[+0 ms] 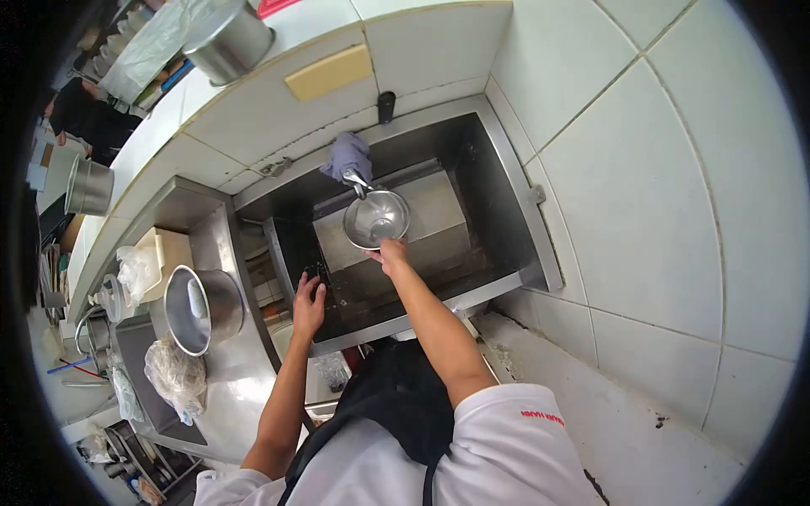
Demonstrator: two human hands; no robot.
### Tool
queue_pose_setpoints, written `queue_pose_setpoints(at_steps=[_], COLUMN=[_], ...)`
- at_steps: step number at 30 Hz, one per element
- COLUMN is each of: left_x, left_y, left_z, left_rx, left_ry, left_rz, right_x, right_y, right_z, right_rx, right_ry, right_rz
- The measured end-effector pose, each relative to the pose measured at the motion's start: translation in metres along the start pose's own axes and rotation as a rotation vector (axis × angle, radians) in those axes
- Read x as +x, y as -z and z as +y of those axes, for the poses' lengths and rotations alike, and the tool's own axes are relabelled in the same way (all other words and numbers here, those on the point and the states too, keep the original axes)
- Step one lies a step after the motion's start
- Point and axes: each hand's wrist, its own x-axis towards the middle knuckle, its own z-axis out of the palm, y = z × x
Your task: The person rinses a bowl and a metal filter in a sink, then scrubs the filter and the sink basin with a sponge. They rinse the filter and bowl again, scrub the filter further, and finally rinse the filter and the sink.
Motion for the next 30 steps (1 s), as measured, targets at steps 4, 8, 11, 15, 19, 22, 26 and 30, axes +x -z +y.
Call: queue_pose_setpoints(at_steps=[4, 8, 11, 15, 19, 22, 26, 30], left_x=[-0.030, -0.044, -0.046, -0.040, -0.039, -0.039, -0.043, -0.048], left_y=[0.031, 0.052, 0.065, 0.067, 0.069, 0.067, 0.071, 0.072], left_z=[-0.010, -0.020, -0.019, -0.021, -0.013, -0.012, -0.009, -0.009], left_rx=[-0.096, -0.279, -0.286, -0.370, -0.450, -0.448, -0.457, -0.459], left_ry=[-0.027, 0.006, 0.029, 0.037, 0.055, 0.027, 0.050, 0.043], left_rz=[0.021, -0.037, -0.018, -0.008, -0.034, -0.038, -0.059, -0.056], right_x=[0.014, 0.030, 0.023, 0.002, -0.007, -0.015, -0.017, -0.026], right_y=[0.005, 0.015, 0.009, 0.001, -0.004, -0.006, -0.007, -0.010], right_z=[0.006, 0.007, -0.003, -0.021, -0.028, -0.030, -0.033, -0.037], right_rx=[0.064, 0.082, 0.082, 0.039, 0.036, -0.007, -0.003, -0.016], right_ry=[-0.081, -0.080, -0.052, -0.033, -0.035, 0.026, 0.023, 0.037], right_rz=[-0.097, -0.159, -0.141, -0.180, -0.188, -0.150, -0.192, -0.199])
